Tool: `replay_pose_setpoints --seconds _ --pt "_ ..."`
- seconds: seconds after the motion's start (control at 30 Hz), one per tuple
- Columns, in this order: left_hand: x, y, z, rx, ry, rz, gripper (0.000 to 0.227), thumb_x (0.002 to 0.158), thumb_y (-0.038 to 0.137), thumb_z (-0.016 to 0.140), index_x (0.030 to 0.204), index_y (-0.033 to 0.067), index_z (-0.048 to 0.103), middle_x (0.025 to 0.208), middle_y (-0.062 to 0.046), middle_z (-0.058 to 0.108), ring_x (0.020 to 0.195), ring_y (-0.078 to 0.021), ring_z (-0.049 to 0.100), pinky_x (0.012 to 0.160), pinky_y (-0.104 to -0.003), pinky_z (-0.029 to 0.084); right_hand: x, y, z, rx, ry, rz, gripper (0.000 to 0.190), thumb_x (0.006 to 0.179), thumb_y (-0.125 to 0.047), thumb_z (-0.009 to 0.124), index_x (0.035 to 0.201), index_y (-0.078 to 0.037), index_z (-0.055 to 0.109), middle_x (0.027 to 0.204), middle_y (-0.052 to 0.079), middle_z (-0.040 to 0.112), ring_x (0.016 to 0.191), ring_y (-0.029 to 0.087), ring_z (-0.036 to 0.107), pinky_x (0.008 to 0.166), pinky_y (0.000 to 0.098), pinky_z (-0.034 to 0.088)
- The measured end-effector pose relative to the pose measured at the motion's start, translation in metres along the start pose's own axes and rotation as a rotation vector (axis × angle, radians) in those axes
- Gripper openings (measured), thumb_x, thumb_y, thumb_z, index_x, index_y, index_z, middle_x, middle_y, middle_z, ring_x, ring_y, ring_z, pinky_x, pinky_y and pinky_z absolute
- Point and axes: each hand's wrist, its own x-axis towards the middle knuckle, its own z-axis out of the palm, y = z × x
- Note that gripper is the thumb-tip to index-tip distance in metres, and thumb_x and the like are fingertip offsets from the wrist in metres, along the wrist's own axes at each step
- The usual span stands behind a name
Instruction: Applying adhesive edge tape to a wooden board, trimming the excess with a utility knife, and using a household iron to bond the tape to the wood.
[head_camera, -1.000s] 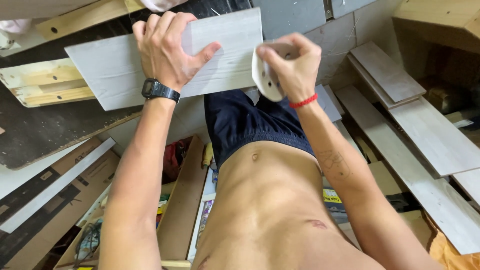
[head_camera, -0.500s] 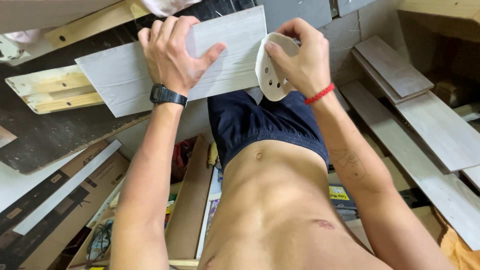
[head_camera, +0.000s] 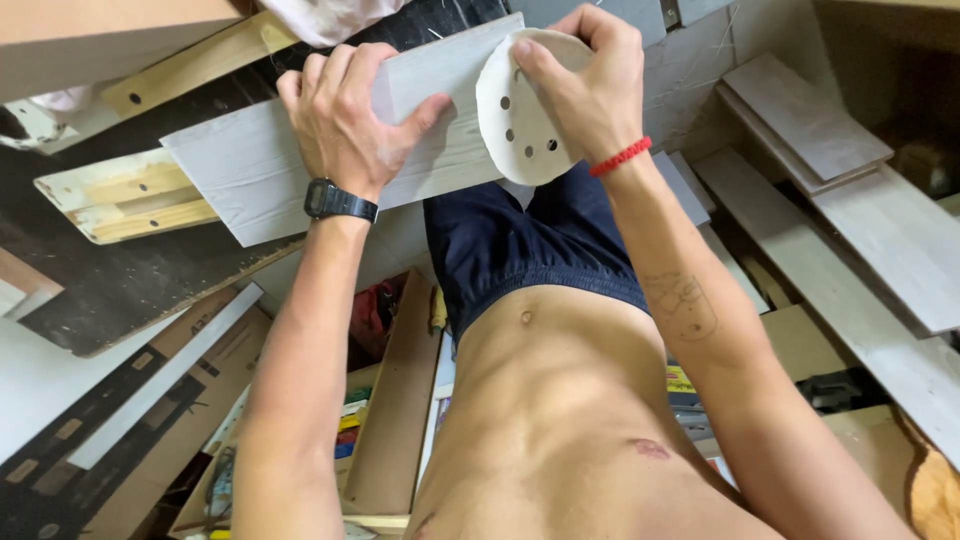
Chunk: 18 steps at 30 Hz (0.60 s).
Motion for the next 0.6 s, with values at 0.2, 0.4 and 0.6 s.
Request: replay_pose_setpoints --seconds 0.2,0.4,0.6 --pt "-0.001 0.0 0.004 0.052 -0.021 -0.05 0.08 0.097 0.088 0.04 0.099 0.017 0.077 0.089 -0.001 0.071 0.078 -0.0221 0.058 0.076 -0.04 0.035 -0.057 0.016 -0.014 0.143 -0.151 0.265 0.032 0.087 -0.039 0.082 0.078 -0.017 0.06 0.081 -0.003 0.067 0.074 0.008 0.061 0.061 0.0251 0.051" --pt "0.001 0.0 0.002 0.028 -0.01 -0.002 0.075 0.099 0.083 0.045 0.102 0.0149 0.077 0.096 -0.002 0.073 0.08 -0.0257 0.059 0.074 -0.042 0.034 0.002 0.008 0.009 0.179 -0.039 0.0 0.028 0.092 -0.035 0.084 0.081 -0.016 0.066 0.083 -0.002 0.072 0.075 0.01 0.068 0.059 0.0249 0.054" --pt "0.002 0.001 0.002 0.022 -0.021 -0.025 0.077 0.096 0.087 0.044 0.095 0.017 0.076 0.088 0.0 0.072 0.078 -0.0221 0.059 0.076 -0.039 0.034 -0.05 0.033 -0.009 0.19 -0.137 0.104 0.026 0.095 -0.031 0.081 0.084 -0.014 0.064 0.086 0.001 0.069 0.076 0.013 0.065 0.058 0.0254 0.055"
